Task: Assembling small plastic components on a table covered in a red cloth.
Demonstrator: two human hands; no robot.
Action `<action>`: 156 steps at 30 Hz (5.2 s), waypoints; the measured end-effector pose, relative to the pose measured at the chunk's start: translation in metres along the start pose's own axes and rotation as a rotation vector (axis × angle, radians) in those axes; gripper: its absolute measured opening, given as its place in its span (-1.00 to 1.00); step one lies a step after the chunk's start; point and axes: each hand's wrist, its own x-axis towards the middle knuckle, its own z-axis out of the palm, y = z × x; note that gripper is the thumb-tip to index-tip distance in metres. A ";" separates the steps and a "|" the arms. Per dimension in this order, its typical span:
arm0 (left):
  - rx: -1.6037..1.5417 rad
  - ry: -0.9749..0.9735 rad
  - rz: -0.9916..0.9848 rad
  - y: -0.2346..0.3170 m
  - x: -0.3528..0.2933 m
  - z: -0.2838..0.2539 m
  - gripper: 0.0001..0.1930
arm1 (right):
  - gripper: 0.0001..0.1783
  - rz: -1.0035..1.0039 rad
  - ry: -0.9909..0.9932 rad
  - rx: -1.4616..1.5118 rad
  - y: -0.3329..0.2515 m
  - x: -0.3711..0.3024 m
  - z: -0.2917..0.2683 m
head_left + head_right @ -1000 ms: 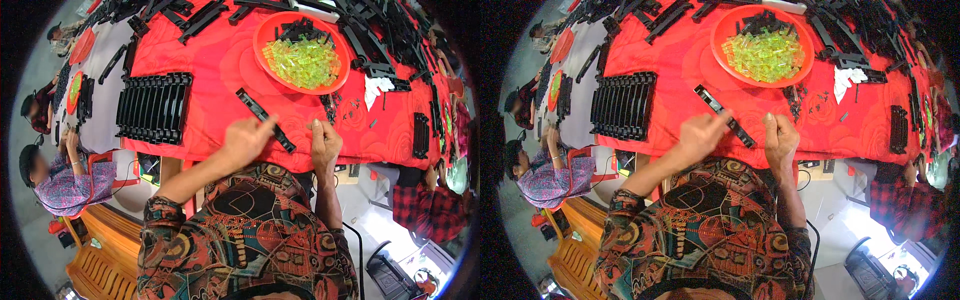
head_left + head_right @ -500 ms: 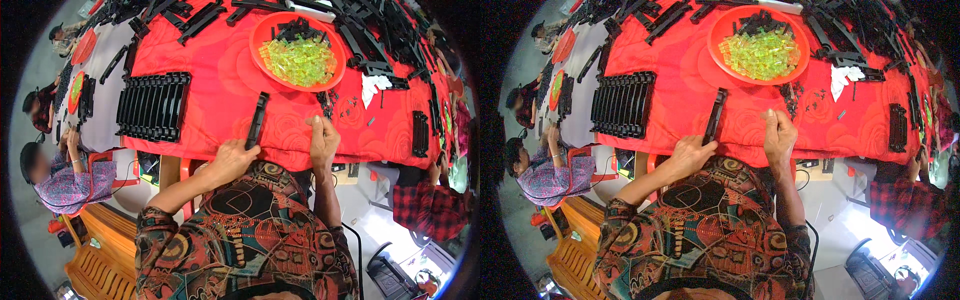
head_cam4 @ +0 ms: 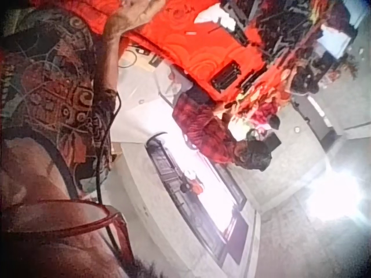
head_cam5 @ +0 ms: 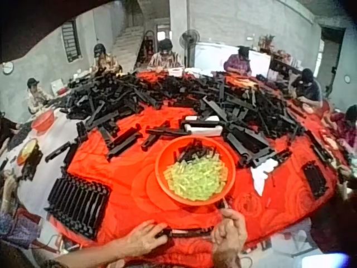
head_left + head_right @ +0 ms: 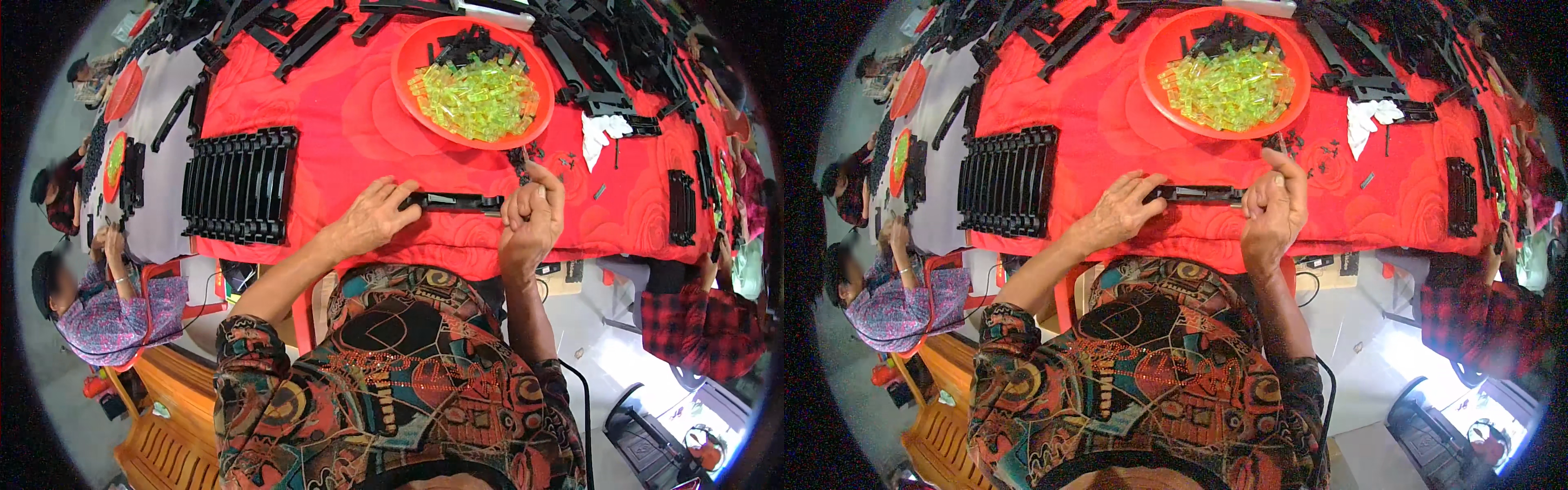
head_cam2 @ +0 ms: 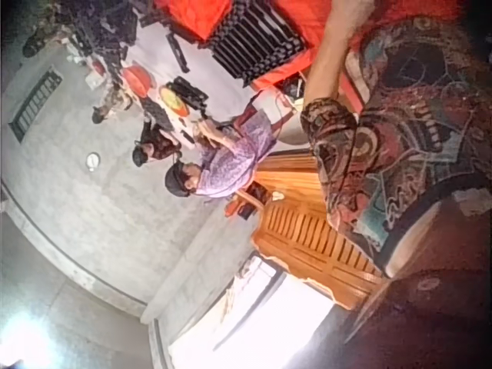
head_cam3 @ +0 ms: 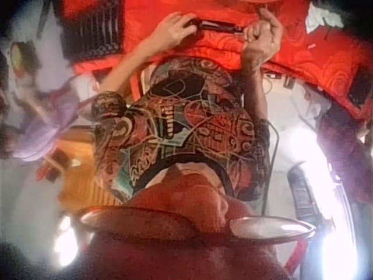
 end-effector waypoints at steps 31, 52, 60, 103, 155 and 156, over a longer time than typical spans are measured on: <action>-0.148 0.053 -0.109 0.017 0.031 0.031 -0.74 | -0.52 0.176 -0.012 0.060 0.064 0.010 -0.001; -0.295 -0.067 -0.160 0.015 0.037 0.030 -0.76 | -0.56 0.135 -0.053 -0.080 0.074 0.010 0.000; -0.275 -0.035 -0.172 0.015 0.037 0.029 -0.74 | -0.54 0.185 -0.009 0.052 0.069 0.015 -0.006; -0.237 -0.056 -0.112 0.015 0.040 0.028 -0.78 | -0.54 0.072 0.006 0.033 0.079 0.013 -0.004; -0.290 -0.076 -0.157 0.010 0.040 0.030 -0.73 | -0.56 0.046 -0.023 -0.020 0.074 0.011 -0.003; -0.304 -0.076 -0.161 0.010 0.040 0.030 -0.72 | -0.56 0.042 -0.031 -0.039 0.073 0.012 0.000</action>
